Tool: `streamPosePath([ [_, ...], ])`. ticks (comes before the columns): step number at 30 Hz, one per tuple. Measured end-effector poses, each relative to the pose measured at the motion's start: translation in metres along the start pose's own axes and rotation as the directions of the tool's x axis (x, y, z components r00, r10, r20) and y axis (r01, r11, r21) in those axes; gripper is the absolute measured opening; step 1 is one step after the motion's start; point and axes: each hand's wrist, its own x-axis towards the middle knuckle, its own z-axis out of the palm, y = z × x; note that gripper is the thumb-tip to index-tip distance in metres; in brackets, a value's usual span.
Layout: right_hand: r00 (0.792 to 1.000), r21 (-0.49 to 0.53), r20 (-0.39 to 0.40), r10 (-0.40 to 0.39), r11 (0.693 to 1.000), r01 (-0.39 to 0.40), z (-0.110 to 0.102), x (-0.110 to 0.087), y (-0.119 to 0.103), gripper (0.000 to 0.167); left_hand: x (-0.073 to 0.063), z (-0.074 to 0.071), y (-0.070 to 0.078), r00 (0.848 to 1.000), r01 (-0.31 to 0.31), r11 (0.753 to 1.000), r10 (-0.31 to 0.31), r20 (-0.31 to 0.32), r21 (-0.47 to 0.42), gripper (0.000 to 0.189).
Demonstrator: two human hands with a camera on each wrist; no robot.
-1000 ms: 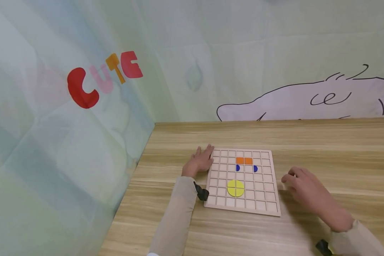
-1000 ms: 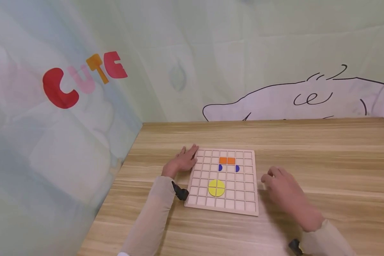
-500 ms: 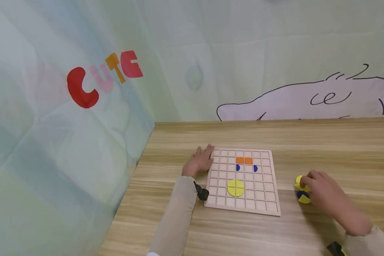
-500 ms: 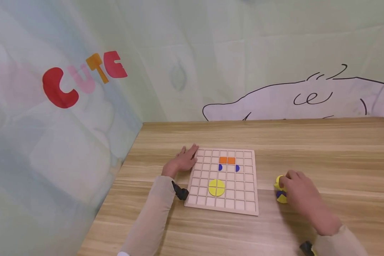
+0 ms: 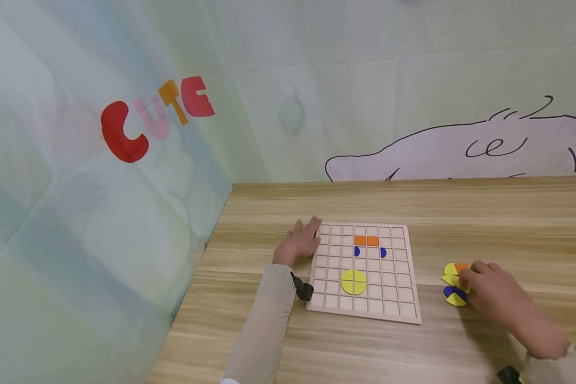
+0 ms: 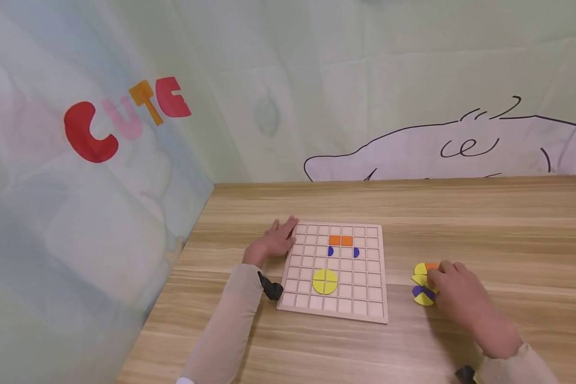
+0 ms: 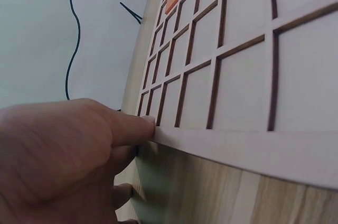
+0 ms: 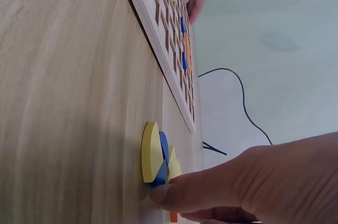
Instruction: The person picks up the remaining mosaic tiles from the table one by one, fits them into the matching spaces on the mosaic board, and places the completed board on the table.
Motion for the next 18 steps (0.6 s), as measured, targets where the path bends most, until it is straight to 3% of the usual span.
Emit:
streamPosePath([
  [11,0.991,0.054,0.127,0.047,0.997,-0.055,-0.0033,0.0033,-0.0068,0.022,0.0010,-0.0001,-0.0008,1.000,0.004,1.000,-0.004,-0.001,0.017,0.055],
  [18,0.992,0.081,0.120,0.041,0.995,-0.051,0.0003,0.0052,-0.0069,0.021,-0.0014,-0.0010,0.0009,1.000,0.002,1.000,-0.002,0.001,0.007,0.055],
])
